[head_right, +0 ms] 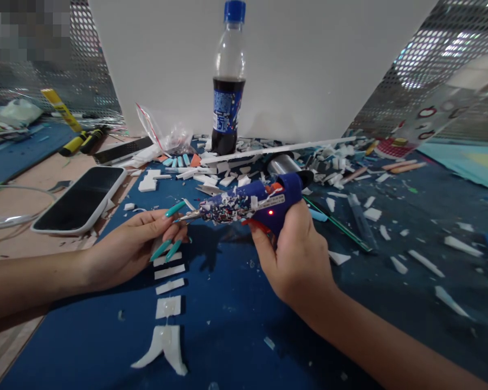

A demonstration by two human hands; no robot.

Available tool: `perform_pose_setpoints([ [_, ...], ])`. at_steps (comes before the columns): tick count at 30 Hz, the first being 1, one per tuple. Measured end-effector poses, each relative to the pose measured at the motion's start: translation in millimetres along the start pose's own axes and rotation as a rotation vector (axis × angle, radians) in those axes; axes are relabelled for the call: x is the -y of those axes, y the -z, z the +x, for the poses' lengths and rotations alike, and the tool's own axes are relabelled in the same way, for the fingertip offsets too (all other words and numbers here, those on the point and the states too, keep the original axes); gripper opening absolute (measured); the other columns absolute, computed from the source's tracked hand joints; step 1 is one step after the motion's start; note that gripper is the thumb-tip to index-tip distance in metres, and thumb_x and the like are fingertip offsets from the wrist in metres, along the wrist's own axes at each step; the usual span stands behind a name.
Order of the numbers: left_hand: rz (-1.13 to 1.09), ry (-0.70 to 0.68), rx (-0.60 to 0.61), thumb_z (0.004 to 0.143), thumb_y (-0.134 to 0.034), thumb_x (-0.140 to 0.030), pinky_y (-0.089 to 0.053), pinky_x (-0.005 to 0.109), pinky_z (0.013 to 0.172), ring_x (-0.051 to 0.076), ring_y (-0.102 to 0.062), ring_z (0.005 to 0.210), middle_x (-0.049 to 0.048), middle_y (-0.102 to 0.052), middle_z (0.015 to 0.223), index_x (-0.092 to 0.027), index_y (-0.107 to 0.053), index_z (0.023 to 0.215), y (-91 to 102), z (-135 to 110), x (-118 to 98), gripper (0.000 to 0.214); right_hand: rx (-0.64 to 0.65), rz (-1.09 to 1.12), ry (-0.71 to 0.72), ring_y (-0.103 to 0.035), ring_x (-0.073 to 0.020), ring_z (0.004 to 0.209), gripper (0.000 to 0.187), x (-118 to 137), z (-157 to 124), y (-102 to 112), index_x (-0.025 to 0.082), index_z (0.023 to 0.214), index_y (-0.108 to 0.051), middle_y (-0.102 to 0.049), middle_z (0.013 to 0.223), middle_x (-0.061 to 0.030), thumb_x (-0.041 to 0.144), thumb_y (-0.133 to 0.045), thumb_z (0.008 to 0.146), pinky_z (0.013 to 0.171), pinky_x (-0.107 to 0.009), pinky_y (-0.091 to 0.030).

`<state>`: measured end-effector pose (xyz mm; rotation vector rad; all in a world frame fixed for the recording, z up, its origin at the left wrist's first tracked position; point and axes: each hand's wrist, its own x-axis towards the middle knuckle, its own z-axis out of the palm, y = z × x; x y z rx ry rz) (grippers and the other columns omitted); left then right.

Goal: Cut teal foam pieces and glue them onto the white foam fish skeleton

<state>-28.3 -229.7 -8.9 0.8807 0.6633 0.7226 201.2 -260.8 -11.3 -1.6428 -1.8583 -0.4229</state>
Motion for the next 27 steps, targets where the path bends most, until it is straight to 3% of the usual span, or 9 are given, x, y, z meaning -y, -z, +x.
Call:
perform_pose_setpoints([
  [3, 0.001, -0.002, 0.004, 0.084, -0.054, -0.032, -0.03, 0.018, 0.053, 0.007, -0.036, 0.055, -0.0009, -0.05, 0.062, -0.013, -0.054, 0.056, -0.2, 0.0, -0.2, 0.034, -0.028, -0.013, 0.085, -0.065, -0.028, 0.074, 0.032, -1.7, -1.2, -0.4, 0.013, 0.105, -0.042, -0.062, 0.092, -0.0183, 0.034, -0.05, 0.082, 0.052, -0.033, -0.051],
  [11, 0.007, -0.008, 0.018, 0.086, -0.051, -0.032, -0.031, 0.019, 0.055, 0.007, -0.036, 0.056, -0.0009, -0.051, 0.064, -0.013, -0.053, 0.057, -0.6, -0.5, -0.3, 0.035, -0.007, -0.045, 0.067, -0.065, -0.0264, 0.07, 0.027, 1.4, 0.6, 1.8, 0.015, 0.1, -0.041, -0.062, 0.089, -0.0172, 0.035, -0.048, 0.083, 0.05, -0.032, -0.05],
  [19, 0.046, -0.018, 0.025, 0.085, -0.052, -0.031, -0.032, 0.018, 0.058, 0.009, -0.041, 0.061, 0.0002, -0.051, 0.064, -0.013, -0.052, 0.056, -2.8, -1.1, -1.0, 0.035, -0.015, -0.02, 0.054, -0.064, -0.0255, 0.065, 0.041, 1.1, 0.3, 0.9, 0.011, 0.108, -0.043, -0.062, 0.083, -0.0152, 0.044, -0.046, 0.084, 0.047, -0.032, -0.049],
  [27, 0.063, -0.003, 0.02, 0.084, -0.053, -0.03, -0.035, 0.02, 0.06, 0.008, -0.042, 0.058, -0.0003, -0.05, 0.062, -0.013, -0.05, 0.055, -4.7, -0.8, -2.6, 0.034, -0.003, 0.019, 0.01, -0.063, -0.0266, 0.068, 0.044, 0.3, -1.1, -0.5, 0.012, 0.109, -0.043, -0.061, 0.085, -0.0145, 0.046, -0.047, 0.083, 0.049, -0.033, -0.048],
])
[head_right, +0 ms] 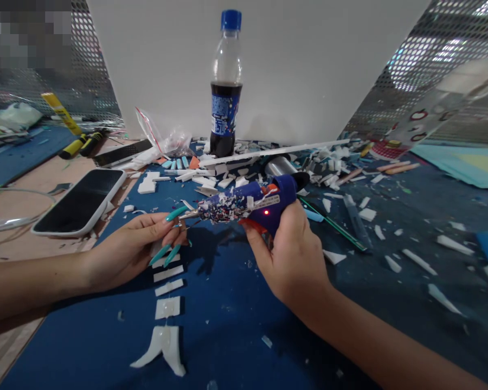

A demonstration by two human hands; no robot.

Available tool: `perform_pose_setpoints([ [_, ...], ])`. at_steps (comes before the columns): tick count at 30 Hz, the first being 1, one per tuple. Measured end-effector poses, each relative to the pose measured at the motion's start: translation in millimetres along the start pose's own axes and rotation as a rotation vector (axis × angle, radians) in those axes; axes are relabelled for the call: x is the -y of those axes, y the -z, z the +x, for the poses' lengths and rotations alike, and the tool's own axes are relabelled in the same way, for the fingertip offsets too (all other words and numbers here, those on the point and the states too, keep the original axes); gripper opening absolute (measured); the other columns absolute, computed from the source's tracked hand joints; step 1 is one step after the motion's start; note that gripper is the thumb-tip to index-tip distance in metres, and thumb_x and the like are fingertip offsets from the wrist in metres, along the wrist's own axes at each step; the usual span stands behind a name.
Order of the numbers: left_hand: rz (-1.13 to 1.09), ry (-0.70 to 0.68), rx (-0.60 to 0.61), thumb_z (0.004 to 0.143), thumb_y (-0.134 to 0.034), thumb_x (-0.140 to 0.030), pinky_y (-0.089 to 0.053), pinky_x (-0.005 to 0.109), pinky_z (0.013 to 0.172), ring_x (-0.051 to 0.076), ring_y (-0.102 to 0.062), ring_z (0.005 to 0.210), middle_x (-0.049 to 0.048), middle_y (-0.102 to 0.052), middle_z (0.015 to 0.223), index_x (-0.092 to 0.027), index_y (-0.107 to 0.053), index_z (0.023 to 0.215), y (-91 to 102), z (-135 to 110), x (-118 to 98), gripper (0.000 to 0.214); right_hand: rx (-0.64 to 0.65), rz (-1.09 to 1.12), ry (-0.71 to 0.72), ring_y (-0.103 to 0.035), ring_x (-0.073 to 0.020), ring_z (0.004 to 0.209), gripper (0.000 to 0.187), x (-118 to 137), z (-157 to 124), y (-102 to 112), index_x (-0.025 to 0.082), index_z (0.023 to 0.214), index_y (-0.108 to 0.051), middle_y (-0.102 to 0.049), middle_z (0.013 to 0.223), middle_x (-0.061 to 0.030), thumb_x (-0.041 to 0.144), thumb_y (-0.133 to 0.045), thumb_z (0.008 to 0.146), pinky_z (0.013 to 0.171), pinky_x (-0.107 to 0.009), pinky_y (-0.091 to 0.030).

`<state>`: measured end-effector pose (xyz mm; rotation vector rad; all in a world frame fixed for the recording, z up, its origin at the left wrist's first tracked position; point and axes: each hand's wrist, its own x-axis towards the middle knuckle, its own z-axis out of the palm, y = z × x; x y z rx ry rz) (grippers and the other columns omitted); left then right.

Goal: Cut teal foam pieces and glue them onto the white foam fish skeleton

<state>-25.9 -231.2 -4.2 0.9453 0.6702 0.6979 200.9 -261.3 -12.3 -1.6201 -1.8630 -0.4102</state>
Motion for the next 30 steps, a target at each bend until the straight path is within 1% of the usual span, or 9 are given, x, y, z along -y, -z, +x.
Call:
perform_pose_setpoints([
  [5, 0.001, 0.003, -0.017, 0.085, -0.051, -0.031, -0.034, 0.021, 0.058, 0.009, -0.041, 0.058, 0.0006, -0.051, 0.064, -0.014, -0.051, 0.055, 1.2, 0.6, 1.3, 0.034, -0.005, 0.001, 0.018, -0.063, -0.0267, 0.068, 0.043, 1.0, 0.8, 1.3, 0.012, 0.108, -0.042, -0.061, 0.084, -0.0143, 0.046, -0.048, 0.082, 0.05, -0.033, -0.048],
  [9, 0.009, 0.01, -0.046, 0.085, -0.051, -0.031, -0.033, 0.02, 0.057, 0.009, -0.04, 0.058, 0.0006, -0.051, 0.064, -0.014, -0.052, 0.055, 2.3, 0.9, 2.8, 0.035, 0.004, 0.003, 0.008, -0.064, -0.0276, 0.073, 0.044, 3.2, 2.3, 2.1, 0.014, 0.11, -0.041, -0.06, 0.086, -0.0134, 0.045, -0.05, 0.081, 0.052, -0.033, -0.048],
  [12, 0.007, 0.015, -0.065, 0.085, -0.051, -0.032, -0.032, 0.019, 0.056, 0.008, -0.04, 0.058, 0.0001, -0.048, 0.061, -0.014, -0.053, 0.056, 2.6, 1.2, 3.5, 0.035, 0.005, 0.016, -0.007, -0.064, -0.0281, 0.076, 0.047, 5.6, 3.4, 3.0, 0.014, 0.11, -0.041, -0.059, 0.087, -0.0129, 0.049, -0.05, 0.08, 0.053, -0.033, -0.048],
  [16, -0.006, 0.025, -0.084, 0.086, -0.05, -0.032, -0.032, 0.019, 0.054, 0.008, -0.041, 0.059, 0.0004, -0.049, 0.062, -0.014, -0.053, 0.056, 3.1, 1.3, 3.0, 0.035, 0.0, 0.02, -0.026, -0.063, -0.0279, 0.073, 0.048, 6.9, 3.7, 3.9, 0.015, 0.106, -0.043, -0.059, 0.083, -0.0115, 0.054, -0.049, 0.079, 0.051, -0.032, -0.048],
  [22, -0.049, -0.008, -0.062, 0.086, -0.051, -0.032, -0.039, 0.02, 0.065, 0.009, -0.045, 0.062, -0.0003, -0.051, 0.062, -0.014, -0.053, 0.055, 3.9, 0.6, 2.4, 0.036, -0.014, -0.007, -0.042, -0.062, -0.0268, 0.067, 0.049, 4.4, 3.2, 2.5, 0.015, 0.099, -0.046, -0.058, 0.077, -0.0102, 0.058, -0.051, 0.077, 0.046, -0.031, -0.045],
  [26, -0.046, -0.003, -0.044, 0.085, -0.052, -0.032, -0.039, 0.019, 0.063, 0.009, -0.044, 0.061, -0.0006, -0.048, 0.06, -0.014, -0.051, 0.053, 3.1, 0.0, 3.0, 0.037, -0.041, -0.013, -0.05, -0.062, -0.0261, 0.066, 0.049, 4.0, 3.4, 0.6, 0.015, 0.097, -0.046, -0.057, 0.075, -0.009, 0.06, -0.05, 0.076, 0.046, -0.031, -0.045],
  [30, -0.031, -0.013, -0.025, 0.086, -0.051, -0.031, -0.037, 0.018, 0.06, 0.008, -0.042, 0.059, -0.0003, -0.049, 0.061, -0.013, -0.05, 0.055, 2.2, 0.4, 3.1, 0.036, -0.036, -0.007, -0.067, -0.062, -0.0262, 0.067, 0.049, 4.8, 3.9, 0.3, 0.016, 0.093, -0.046, -0.056, 0.074, -0.0086, 0.062, -0.05, 0.075, 0.046, -0.031, -0.045],
])
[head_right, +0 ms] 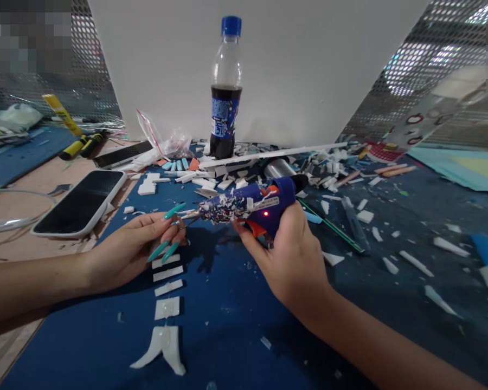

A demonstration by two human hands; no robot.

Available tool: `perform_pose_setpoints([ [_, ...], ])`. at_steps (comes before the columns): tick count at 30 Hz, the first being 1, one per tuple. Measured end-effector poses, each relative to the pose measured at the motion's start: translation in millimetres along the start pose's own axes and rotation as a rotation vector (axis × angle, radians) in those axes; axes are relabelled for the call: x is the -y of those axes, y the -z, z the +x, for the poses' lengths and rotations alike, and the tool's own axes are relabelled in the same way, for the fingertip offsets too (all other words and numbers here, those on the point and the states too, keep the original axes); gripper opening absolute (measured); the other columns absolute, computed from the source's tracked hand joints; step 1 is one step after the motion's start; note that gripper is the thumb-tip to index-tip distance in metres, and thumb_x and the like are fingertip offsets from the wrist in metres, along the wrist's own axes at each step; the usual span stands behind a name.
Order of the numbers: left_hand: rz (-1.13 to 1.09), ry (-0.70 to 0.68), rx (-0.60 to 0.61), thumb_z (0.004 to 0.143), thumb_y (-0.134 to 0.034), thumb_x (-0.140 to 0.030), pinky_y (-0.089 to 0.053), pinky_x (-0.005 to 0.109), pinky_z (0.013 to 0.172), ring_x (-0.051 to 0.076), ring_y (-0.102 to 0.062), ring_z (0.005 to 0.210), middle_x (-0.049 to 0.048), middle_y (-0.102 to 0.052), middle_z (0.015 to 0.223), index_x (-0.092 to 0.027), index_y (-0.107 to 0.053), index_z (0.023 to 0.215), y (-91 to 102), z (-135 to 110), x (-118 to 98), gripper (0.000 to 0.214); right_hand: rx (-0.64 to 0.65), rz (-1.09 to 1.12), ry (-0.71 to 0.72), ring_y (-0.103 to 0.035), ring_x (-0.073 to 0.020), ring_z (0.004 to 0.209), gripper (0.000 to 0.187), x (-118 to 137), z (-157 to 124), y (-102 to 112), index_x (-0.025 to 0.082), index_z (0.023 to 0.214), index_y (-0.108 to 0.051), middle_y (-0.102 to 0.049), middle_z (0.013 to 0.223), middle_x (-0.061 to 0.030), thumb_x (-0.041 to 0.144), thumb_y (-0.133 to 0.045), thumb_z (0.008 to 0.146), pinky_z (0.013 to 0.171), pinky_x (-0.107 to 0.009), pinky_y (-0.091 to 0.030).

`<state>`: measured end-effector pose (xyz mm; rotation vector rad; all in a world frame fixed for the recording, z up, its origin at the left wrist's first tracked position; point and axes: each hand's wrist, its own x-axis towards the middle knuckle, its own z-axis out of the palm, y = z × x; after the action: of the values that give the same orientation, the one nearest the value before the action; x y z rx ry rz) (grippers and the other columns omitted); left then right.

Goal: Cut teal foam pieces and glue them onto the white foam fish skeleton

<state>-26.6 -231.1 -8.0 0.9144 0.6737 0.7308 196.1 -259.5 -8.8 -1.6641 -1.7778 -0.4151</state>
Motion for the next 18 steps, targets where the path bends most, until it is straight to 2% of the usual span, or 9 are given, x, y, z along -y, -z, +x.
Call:
perform_pose_setpoints([
  [6, 0.039, 0.031, -0.028, 0.084, -0.053, -0.032, -0.035, 0.019, 0.055, 0.008, -0.039, 0.056, 0.0003, -0.049, 0.063, -0.014, -0.05, 0.056, -1.7, 0, -1, 0.034, 0.004, 0.056, -0.029, -0.062, -0.0257, 0.066, 0.052, 1, 1, 2, 0.016, 0.094, -0.043, -0.057, 0.076, -0.0092, 0.063, -0.054, 0.073, 0.047, -0.031, -0.046],
  [10, 0.044, 0.032, -0.041, 0.083, -0.054, -0.032, -0.033, 0.019, 0.053, 0.008, -0.04, 0.056, 0.0004, -0.049, 0.063, -0.014, -0.05, 0.056, -1.9, -1, -1, 0.033, -0.012, 0.088, -0.046, -0.061, -0.0243, 0.063, 0.051, 1, 1, 2, 0.019, 0.09, -0.041, -0.055, 0.071, -0.0064, 0.065, -0.054, 0.071, 0.045, -0.031, -0.046],
  [13, 0.048, 0.031, -0.046, 0.083, -0.054, -0.033, -0.033, 0.02, 0.055, 0.008, -0.04, 0.057, 0.0001, -0.05, 0.064, -0.014, -0.05, 0.056, -2.1, 0, -1, 0.034, -0.042, 0.053, -0.111, -0.059, -0.0243, 0.06, 0.053, 1, 7, 4, 0.021, 0.083, -0.039, -0.051, 0.066, -0.0048, 0.07, -0.054, 0.067, 0.046, -0.032, -0.046],
  [16, 0.034, 0.022, -0.042, 0.084, -0.054, -0.032, -0.034, 0.02, 0.059, 0.008, -0.042, 0.06, -0.0006, -0.05, 0.064, -0.013, -0.05, 0.056, -3.1, 0, -2, 0.033, -0.08, -0.035, -0.237, -0.059, -0.025, 0.063, 0.056, -4, 20, 19, 0.019, 0.085, -0.042, -0.052, 0.069, -0.0068, 0.069, -0.058, 0.064, 0.049, -0.034, -0.045],
  [18, 0.019, 0.019, -0.044, 0.084, -0.053, -0.03, -0.034, 0.02, 0.059, 0.008, -0.044, 0.062, -0.001, -0.049, 0.062, -0.013, -0.049, 0.056, -4.0, 0, -2, 0.033, -0.122, -0.112, -0.298, -0.059, -0.0276, 0.071, 0.053, -18, 32, 38, 0.018, 0.092, -0.046, -0.052, 0.076, -0.0096, 0.064, -0.056, 0.069, 0.052, -0.036, -0.045],
])
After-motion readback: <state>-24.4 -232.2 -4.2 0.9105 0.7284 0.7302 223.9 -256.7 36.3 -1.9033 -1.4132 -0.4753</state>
